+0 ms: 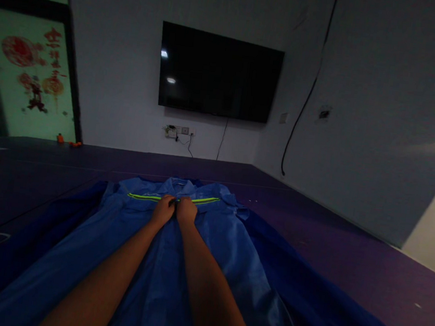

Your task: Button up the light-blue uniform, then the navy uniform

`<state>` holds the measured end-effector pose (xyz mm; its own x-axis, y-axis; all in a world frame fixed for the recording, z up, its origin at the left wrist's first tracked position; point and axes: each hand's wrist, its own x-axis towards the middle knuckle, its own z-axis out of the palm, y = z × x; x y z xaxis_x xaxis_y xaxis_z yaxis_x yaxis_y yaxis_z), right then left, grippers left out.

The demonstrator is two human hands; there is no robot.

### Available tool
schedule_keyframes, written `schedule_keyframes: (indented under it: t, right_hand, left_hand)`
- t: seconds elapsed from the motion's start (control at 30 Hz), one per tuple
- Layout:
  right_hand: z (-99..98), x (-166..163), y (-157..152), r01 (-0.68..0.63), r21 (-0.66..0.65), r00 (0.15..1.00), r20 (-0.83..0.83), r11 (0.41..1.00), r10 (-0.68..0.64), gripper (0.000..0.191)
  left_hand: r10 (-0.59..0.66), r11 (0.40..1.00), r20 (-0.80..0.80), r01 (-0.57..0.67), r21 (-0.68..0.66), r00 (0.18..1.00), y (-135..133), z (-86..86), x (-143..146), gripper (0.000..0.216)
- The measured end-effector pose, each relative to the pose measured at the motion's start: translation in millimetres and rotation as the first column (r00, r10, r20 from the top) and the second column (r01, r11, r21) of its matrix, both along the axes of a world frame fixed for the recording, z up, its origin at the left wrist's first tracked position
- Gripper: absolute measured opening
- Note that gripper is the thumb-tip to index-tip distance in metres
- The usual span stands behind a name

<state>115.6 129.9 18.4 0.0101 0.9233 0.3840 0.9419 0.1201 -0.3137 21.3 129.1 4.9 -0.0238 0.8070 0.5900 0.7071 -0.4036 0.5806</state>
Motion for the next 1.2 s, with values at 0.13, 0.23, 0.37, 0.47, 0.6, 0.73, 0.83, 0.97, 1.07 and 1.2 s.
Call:
schedule_keyframes:
  t: [0.13, 0.23, 0.37, 0.47, 0.6, 0.73, 0.83, 0.97, 1.07, 1.2]
  right_hand:
    - [-0.8, 1.0, -0.3, -0.016, 0.018, 0.999, -0.031, 1.000, 0.017, 0.025]
    - [-1.0, 1.4, -0.2, -0.023, 0.018, 0.999, -0.041, 1.000, 0.024, 0.025]
    - [-0.9, 1.9, 0.8, -0.025, 0.029, 0.997, -0.074, 0.999, 0.027, 0.025]
    - [-1.4, 2.0, 1.2, -0.021, 0.049, 0.994, -0.110, 0.999, 0.026, 0.027]
    - [-2.4, 2.1, 1.0, -0.031, 0.058, 0.993, -0.112, 0.998, 0.037, 0.030]
    - [-2.5, 1.9, 0.4, -0.041, 0.052, 0.994, -0.103, 0.998, 0.046, 0.028]
    - [-1.8, 1.7, 0.5, -0.027, 0.035, 0.995, -0.095, 0.999, 0.030, 0.026]
    - [-1.4, 1.4, 1.2, -0.013, 0.012, 0.997, -0.077, 1.000, 0.014, 0.024]
    - [-2.0, 1.4, 1.6, -0.005, 0.011, 0.997, -0.075, 1.000, 0.006, 0.024]
    - [-2.4, 1.9, 1.1, -0.004, 0.009, 0.997, -0.080, 1.000, 0.004, 0.024]
  left_hand:
    - [0.006, 1.000, 0.003, -0.006, -0.004, 1.000, 0.5, -0.9, 0.5, 0.029]
    - [0.002, 1.000, 0.007, -0.002, -0.010, 1.000, 0.6, -1.0, 0.6, 0.029]
    - [0.006, 1.000, 0.002, -0.006, -0.022, 1.000, 0.7, -1.0, 0.3, 0.027]
    - [0.007, 1.000, -0.005, -0.007, -0.011, 1.000, 1.4, -1.5, 0.2, 0.026]
    - [0.010, 1.000, -0.013, -0.010, -0.009, 1.000, 3.0, -2.3, 0.3, 0.025]
    - [0.005, 1.000, -0.017, -0.005, -0.001, 1.000, 3.8, -3.0, 0.1, 0.024]
    - [0.000, 1.000, -0.013, 0.000, 0.004, 1.000, 3.9, -3.1, -0.1, 0.024]
    - [0.003, 1.000, -0.017, -0.003, -0.007, 1.000, 3.5, -2.7, -0.1, 0.023]
    - [0.009, 1.000, -0.012, -0.010, -0.009, 1.000, 3.5, -2.5, 0.0, 0.023]
    - [0.006, 1.000, -0.005, -0.006, -0.014, 1.000, 4.2, -2.7, -0.2, 0.023]
